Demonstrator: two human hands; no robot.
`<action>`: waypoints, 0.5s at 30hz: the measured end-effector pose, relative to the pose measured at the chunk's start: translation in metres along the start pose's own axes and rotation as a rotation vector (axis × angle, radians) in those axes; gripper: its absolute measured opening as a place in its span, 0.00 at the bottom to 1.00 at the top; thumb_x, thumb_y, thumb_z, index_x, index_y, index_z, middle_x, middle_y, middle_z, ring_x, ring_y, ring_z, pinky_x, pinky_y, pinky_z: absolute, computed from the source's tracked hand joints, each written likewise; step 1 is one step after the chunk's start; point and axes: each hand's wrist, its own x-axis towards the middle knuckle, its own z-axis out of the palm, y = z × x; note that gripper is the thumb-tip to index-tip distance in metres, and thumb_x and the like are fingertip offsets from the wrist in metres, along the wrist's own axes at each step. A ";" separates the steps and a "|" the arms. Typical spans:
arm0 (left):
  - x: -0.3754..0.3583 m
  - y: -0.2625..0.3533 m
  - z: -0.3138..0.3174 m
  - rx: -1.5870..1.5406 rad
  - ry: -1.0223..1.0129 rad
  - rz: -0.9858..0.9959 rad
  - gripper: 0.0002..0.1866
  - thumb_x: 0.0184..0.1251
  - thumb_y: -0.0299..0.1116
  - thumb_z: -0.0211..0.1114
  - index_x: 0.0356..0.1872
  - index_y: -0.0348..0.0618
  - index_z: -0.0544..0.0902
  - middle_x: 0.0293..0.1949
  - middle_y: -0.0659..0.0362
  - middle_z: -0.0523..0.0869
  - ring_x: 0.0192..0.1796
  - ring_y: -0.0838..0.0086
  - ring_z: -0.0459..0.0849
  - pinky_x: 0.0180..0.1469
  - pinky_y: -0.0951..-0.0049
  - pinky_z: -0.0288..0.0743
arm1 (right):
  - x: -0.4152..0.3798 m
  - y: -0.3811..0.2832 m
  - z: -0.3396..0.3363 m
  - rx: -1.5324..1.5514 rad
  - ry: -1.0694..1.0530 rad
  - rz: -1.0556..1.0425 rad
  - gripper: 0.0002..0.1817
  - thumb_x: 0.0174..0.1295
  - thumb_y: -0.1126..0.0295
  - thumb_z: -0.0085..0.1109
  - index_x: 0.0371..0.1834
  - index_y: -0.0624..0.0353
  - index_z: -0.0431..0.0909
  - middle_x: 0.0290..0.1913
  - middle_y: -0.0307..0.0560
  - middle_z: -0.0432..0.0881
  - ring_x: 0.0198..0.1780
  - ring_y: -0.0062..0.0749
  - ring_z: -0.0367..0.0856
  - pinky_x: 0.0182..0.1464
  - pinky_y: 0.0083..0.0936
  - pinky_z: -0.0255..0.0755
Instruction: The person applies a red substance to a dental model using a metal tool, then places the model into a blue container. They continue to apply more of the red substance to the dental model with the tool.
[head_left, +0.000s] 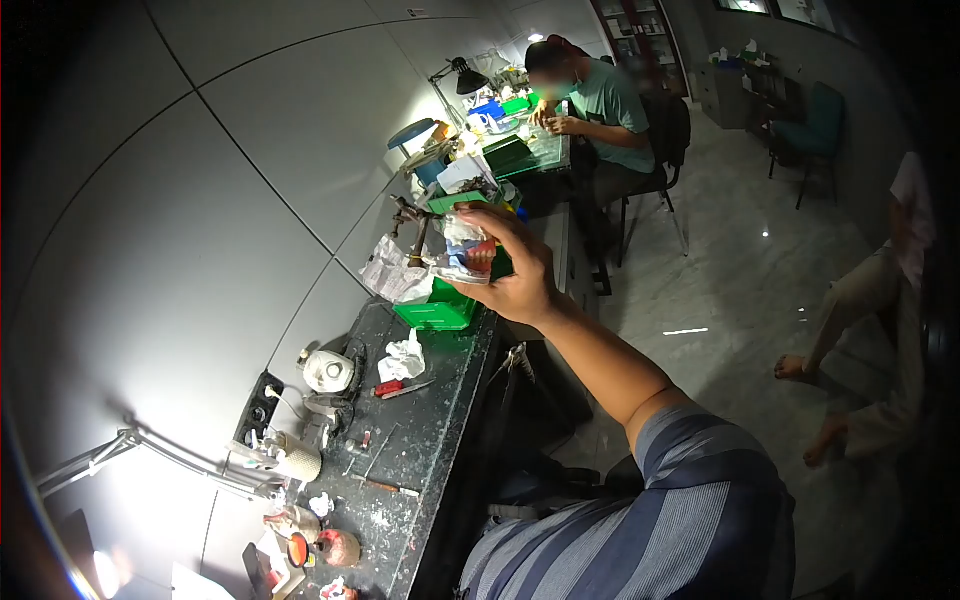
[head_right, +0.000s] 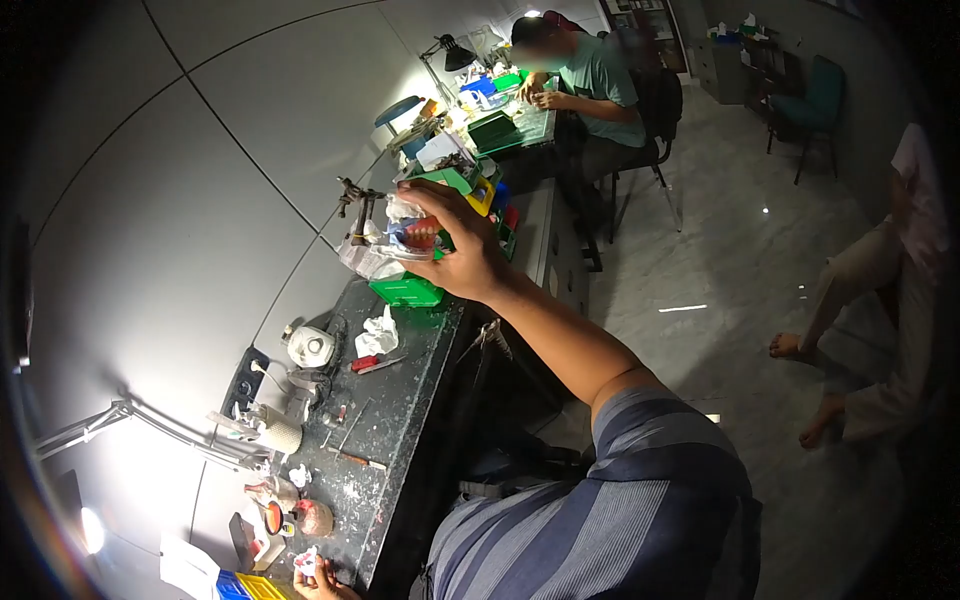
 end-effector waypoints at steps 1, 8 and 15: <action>0.000 0.000 -0.002 0.001 0.000 0.001 0.27 0.63 0.21 0.71 0.61 0.37 0.70 0.44 0.53 0.85 0.40 0.72 0.86 0.43 0.77 0.81 | 0.000 0.000 -0.001 0.004 0.001 0.000 0.41 0.43 0.78 0.81 0.66 0.60 0.74 0.64 0.53 0.80 0.66 0.48 0.79 0.66 0.37 0.76; -0.005 -0.004 -0.023 -0.013 -0.011 0.003 0.27 0.63 0.21 0.71 0.61 0.36 0.70 0.44 0.53 0.85 0.40 0.72 0.86 0.43 0.76 0.82 | -0.006 0.005 0.001 0.093 0.026 0.116 0.39 0.46 0.78 0.79 0.66 0.59 0.74 0.63 0.52 0.80 0.64 0.43 0.81 0.62 0.34 0.77; -0.048 0.045 0.000 -0.219 0.019 -0.047 0.30 0.57 0.18 0.74 0.60 0.37 0.68 0.50 0.52 0.83 0.51 0.70 0.85 0.54 0.73 0.80 | -0.036 0.071 0.029 0.039 -0.331 0.431 0.34 0.51 0.77 0.78 0.64 0.57 0.77 0.58 0.49 0.83 0.57 0.34 0.83 0.59 0.30 0.77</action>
